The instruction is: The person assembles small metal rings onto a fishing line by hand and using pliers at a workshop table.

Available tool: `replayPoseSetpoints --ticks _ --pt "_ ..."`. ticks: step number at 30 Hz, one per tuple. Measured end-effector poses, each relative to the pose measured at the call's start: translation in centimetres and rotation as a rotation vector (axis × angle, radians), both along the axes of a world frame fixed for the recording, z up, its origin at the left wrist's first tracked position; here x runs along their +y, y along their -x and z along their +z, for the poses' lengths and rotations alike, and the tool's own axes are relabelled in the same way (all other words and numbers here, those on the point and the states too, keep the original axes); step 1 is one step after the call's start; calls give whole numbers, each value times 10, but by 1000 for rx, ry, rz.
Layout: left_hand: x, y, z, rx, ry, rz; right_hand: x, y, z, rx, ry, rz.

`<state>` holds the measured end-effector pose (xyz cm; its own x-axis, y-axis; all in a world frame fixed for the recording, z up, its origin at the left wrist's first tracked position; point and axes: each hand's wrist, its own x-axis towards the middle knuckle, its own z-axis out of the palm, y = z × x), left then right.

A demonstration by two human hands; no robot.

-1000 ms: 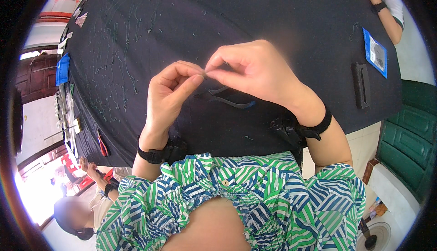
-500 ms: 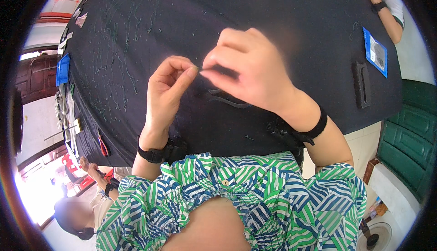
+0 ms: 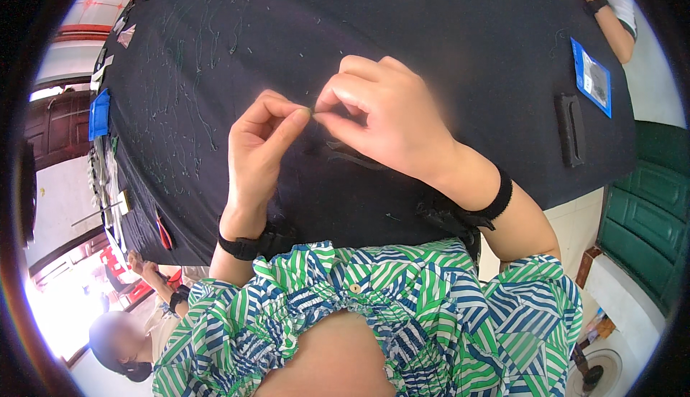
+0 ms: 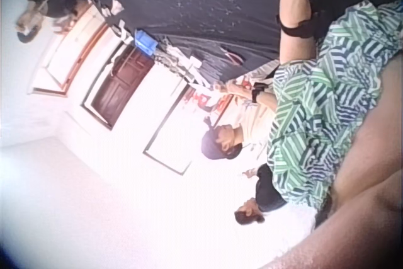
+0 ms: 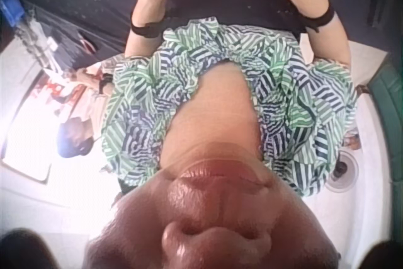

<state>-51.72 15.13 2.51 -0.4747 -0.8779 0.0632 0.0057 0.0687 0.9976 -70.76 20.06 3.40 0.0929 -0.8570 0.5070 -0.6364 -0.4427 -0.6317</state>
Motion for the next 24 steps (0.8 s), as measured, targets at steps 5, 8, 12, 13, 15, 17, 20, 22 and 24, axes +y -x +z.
replayPoseSetpoints --ticks 5,8,12,13,15,17,20,22,24 --pt "0 -2 1 -27 40 -1 -1 1 1 -34 50 -1" --pt "-1 -2 0 -46 56 -10 -1 3 1 -47 53 6" --pt "-2 -2 -4 -53 100 6 -1 3 1 -53 42 25" --pt "-2 -3 -4 -76 126 13 -1 4 1 -62 32 33" --pt "-2 -4 -4 -114 157 13 -2 5 0 -52 20 50" --pt "-1 -4 -4 -153 187 14 -2 6 0 -41 7 66" --pt "1 -4 -3 -173 110 -5 -2 7 0 -61 -25 95" --pt "1 -5 1 -228 50 -61 -2 8 1 -63 -71 112" --pt "2 -4 0 -201 44 -34 -2 8 3 -90 -103 109"
